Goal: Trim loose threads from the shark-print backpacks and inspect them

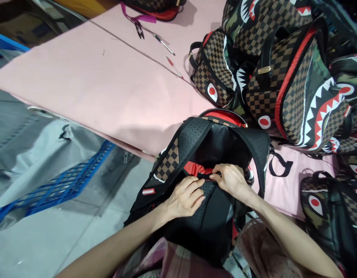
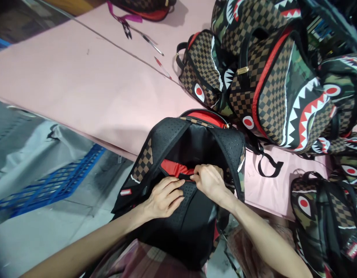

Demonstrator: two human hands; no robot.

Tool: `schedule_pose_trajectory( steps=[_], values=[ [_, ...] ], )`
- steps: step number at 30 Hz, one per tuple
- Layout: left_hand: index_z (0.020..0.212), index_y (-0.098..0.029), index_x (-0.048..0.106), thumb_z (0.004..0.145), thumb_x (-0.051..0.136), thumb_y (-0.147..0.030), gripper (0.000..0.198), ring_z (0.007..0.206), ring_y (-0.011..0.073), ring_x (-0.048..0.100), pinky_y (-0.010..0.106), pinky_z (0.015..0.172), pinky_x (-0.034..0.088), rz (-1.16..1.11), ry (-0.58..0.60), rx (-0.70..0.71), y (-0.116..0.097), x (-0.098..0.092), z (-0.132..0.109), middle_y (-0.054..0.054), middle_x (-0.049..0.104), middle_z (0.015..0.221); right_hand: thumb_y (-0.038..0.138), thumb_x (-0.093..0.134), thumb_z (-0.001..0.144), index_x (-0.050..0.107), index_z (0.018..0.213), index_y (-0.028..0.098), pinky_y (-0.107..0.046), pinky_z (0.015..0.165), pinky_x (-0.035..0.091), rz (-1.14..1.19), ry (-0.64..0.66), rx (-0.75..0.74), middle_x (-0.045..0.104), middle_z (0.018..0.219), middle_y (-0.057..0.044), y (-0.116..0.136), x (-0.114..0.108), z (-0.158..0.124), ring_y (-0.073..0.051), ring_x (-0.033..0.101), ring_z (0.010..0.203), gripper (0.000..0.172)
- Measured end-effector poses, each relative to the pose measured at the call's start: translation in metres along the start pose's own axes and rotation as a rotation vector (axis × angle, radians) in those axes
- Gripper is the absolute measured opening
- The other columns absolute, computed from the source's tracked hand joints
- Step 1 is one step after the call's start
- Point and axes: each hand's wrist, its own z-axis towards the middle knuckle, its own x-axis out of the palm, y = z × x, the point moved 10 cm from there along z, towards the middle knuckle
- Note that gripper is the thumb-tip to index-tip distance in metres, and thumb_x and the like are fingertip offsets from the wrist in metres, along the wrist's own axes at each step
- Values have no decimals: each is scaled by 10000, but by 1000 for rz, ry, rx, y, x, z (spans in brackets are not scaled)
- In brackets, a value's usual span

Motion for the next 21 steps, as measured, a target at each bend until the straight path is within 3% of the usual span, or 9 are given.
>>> schedule_pose_trajectory(
  steps=[5, 8, 13, 18, 21],
  values=[
    [888, -158, 575, 777, 544, -164, 115, 935, 223, 555, 399, 832, 509, -1, -10, -17, 1, -4, 3, 105, 610, 997, 390, 523, 836, 666, 881, 251, -250, 662, 384, 47, -24, 10, 711, 832, -22, 4, 1, 1, -187, 652, 828, 205],
    [896, -144, 523, 790, 519, -110, 112, 898, 191, 554, 327, 778, 522, -21, -54, -86, 9, -9, 4, 97, 555, 934, 398, 533, 825, 667, 868, 252, -256, 674, 386, 140, -34, 1, 706, 798, -13, 7, 3, 5, -188, 647, 800, 203],
    [899, -175, 472, 845, 427, -84, 115, 879, 137, 570, 256, 748, 510, -67, -98, -297, 31, -13, 0, 64, 502, 956, 379, 469, 851, 644, 864, 212, -229, 650, 395, 465, -219, 82, 689, 828, -1, -13, -19, 3, -145, 625, 755, 243],
    [880, -187, 502, 893, 389, -146, 120, 810, 125, 582, 240, 706, 499, 13, -60, -430, 40, -18, 9, 38, 521, 914, 375, 582, 773, 674, 795, 242, -250, 630, 353, 230, -104, 51, 684, 737, 5, -17, -16, -5, -171, 622, 741, 164],
    [931, -174, 560, 896, 398, -183, 166, 814, 139, 597, 245, 706, 495, 19, 87, -479, 48, -13, 27, 50, 569, 943, 390, 550, 799, 676, 850, 250, -258, 632, 343, 165, -106, 72, 693, 761, -12, -18, -14, -6, -185, 629, 770, 195]
  ],
)
